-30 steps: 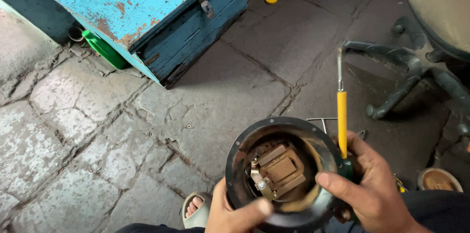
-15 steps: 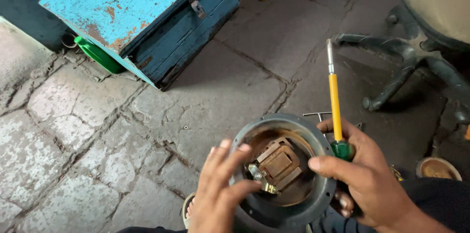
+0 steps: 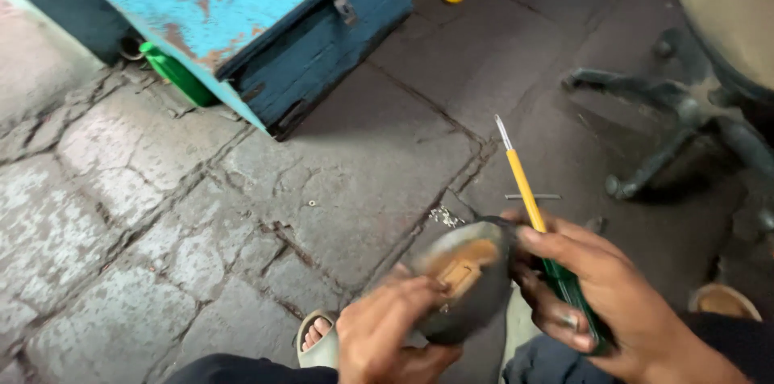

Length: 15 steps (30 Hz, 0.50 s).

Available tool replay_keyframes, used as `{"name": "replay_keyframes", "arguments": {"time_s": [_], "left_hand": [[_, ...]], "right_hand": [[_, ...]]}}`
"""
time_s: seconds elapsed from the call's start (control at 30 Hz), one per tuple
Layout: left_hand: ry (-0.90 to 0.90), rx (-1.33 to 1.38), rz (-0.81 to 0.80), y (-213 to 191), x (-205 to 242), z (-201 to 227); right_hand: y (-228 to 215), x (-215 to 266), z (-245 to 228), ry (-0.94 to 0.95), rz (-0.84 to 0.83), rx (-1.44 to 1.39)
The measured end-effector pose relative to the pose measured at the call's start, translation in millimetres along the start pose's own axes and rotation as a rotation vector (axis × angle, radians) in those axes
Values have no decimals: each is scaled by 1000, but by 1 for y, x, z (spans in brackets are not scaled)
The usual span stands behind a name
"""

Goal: Repairing or assembling a vehicle horn by inspecting internal components and using a screwdriver.

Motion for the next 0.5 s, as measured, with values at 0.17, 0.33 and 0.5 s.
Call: {"name": "replay_keyframes", "arguments": {"time_s": [0.17,0.33,0.5], "left_hand": [[-1145,668,157,19,13,-44],[-1368,750,267,9,14,-64],[-1390,705,345,-1,18,-76]], "right_hand": [[-16,-6,-9,-55,-40,202],[-67,-16,0,-145,45,891],[-48,-15,7,-638,-254,1601]]}}
Point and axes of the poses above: each hand's wrist, its own x-axis away from the middle knuckle, its own y-axis out of the palm, z = x × y, the point moved 6 cm from there along -x, towards the middle knuckle, and after that the axes turned 9 degrees about -x, right-handed, at the moved point
